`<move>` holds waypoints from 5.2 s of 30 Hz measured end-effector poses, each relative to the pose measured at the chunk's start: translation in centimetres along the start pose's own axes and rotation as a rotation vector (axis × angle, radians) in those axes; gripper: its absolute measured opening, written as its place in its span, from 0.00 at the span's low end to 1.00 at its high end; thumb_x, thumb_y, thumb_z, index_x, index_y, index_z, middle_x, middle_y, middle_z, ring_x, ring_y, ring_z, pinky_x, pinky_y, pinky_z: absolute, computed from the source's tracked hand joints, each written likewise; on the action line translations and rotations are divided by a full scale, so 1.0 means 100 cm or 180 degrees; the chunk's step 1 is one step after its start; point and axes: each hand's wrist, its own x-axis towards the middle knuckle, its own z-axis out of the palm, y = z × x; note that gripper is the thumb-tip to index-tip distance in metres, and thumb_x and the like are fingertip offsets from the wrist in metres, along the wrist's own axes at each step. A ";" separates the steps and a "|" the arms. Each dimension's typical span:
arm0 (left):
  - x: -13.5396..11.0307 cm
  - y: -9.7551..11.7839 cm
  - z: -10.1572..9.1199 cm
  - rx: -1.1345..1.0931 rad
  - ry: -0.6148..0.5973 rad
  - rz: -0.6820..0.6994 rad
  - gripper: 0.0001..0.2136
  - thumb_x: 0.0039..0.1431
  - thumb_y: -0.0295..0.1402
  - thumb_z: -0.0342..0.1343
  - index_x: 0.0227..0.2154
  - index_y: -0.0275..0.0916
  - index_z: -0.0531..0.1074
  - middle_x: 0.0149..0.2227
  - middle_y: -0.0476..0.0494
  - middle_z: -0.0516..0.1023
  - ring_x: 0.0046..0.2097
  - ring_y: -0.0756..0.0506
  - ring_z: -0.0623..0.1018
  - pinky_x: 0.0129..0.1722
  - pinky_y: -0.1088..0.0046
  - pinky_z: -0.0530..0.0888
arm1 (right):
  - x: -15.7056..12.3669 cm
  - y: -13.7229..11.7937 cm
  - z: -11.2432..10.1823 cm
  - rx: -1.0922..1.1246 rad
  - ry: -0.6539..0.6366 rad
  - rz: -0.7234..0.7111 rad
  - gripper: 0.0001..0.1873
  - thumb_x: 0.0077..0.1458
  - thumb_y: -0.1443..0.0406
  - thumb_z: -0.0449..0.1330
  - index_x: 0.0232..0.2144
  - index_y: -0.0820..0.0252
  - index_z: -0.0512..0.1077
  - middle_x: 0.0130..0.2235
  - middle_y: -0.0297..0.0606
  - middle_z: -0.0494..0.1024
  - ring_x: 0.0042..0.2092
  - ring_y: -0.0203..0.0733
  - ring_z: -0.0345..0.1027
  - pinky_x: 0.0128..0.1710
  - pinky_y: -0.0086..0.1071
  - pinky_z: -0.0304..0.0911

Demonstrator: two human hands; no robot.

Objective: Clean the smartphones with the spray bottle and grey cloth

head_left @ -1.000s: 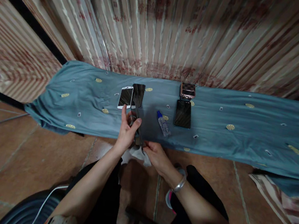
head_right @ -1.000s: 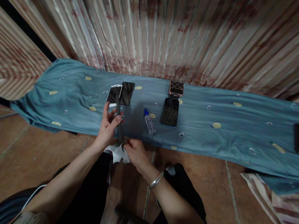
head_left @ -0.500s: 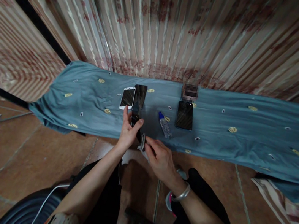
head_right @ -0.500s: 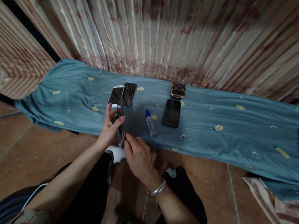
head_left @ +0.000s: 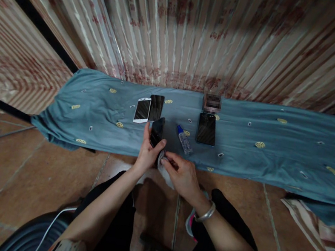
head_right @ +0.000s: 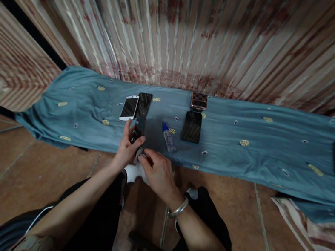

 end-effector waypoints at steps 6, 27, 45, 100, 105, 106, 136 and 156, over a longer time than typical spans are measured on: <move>-0.005 -0.014 0.005 -0.0048 -0.0155 -0.0163 0.45 0.50 0.42 0.65 0.68 0.45 0.48 0.68 0.38 0.58 0.69 0.41 0.58 0.67 0.62 0.53 | 0.009 0.011 -0.005 0.0342 0.0136 0.0234 0.11 0.56 0.61 0.60 0.40 0.55 0.79 0.35 0.35 0.83 0.35 0.42 0.75 0.37 0.33 0.66; -0.020 -0.020 0.009 -0.0059 -0.0940 -0.0369 0.60 0.34 0.49 0.73 0.68 0.40 0.45 0.63 0.30 0.62 0.65 0.32 0.63 0.65 0.53 0.57 | 0.027 0.031 -0.010 0.1368 0.0504 0.0552 0.18 0.45 0.54 0.69 0.37 0.56 0.79 0.34 0.37 0.84 0.36 0.44 0.77 0.38 0.36 0.71; -0.040 0.005 0.017 -0.0615 -0.1321 -0.1019 0.46 0.41 0.44 0.70 0.64 0.39 0.60 0.62 0.37 0.69 0.65 0.34 0.65 0.65 0.59 0.60 | 0.035 0.033 -0.029 0.0144 0.1191 -0.0311 0.17 0.58 0.62 0.57 0.49 0.55 0.76 0.46 0.39 0.82 0.47 0.45 0.75 0.50 0.40 0.69; -0.020 0.003 -0.004 0.0863 -0.1166 0.0221 0.52 0.41 0.43 0.71 0.67 0.37 0.50 0.70 0.29 0.53 0.70 0.34 0.55 0.68 0.53 0.50 | 0.034 0.035 -0.019 0.0849 0.0680 0.0402 0.15 0.52 0.51 0.62 0.26 0.56 0.75 0.21 0.27 0.69 0.25 0.35 0.61 0.27 0.29 0.58; -0.007 -0.001 -0.015 -0.0025 -0.0694 -0.0545 0.35 0.46 0.48 0.67 0.56 0.39 0.69 0.59 0.36 0.72 0.55 0.39 0.75 0.56 0.61 0.69 | 0.036 0.036 -0.024 0.1302 0.0601 0.0424 0.16 0.50 0.50 0.64 0.30 0.56 0.77 0.28 0.30 0.76 0.30 0.38 0.67 0.33 0.31 0.64; -0.004 -0.002 -0.016 -0.0146 -0.0668 -0.0704 0.30 0.46 0.49 0.67 0.50 0.37 0.74 0.52 0.37 0.78 0.52 0.39 0.77 0.53 0.63 0.71 | 0.036 0.035 -0.024 0.1382 0.0596 0.0443 0.17 0.49 0.50 0.65 0.30 0.56 0.77 0.28 0.31 0.77 0.30 0.38 0.67 0.33 0.31 0.64; -0.017 0.006 -0.015 -0.0718 -0.0362 -0.1092 0.17 0.41 0.46 0.69 0.24 0.38 0.72 0.21 0.54 0.70 0.28 0.51 0.69 0.32 0.73 0.65 | 0.038 0.035 -0.031 0.1296 0.0774 0.0376 0.19 0.46 0.46 0.67 0.31 0.53 0.82 0.26 0.29 0.76 0.30 0.37 0.69 0.34 0.32 0.65; -0.020 0.014 -0.010 -0.1083 -0.0460 -0.1345 0.18 0.37 0.45 0.71 0.25 0.36 0.76 0.27 0.45 0.81 0.41 0.40 0.80 0.46 0.65 0.72 | 0.036 0.029 -0.023 0.2172 0.0696 0.0803 0.26 0.36 0.41 0.70 0.27 0.55 0.78 0.28 0.32 0.79 0.32 0.38 0.71 0.35 0.30 0.68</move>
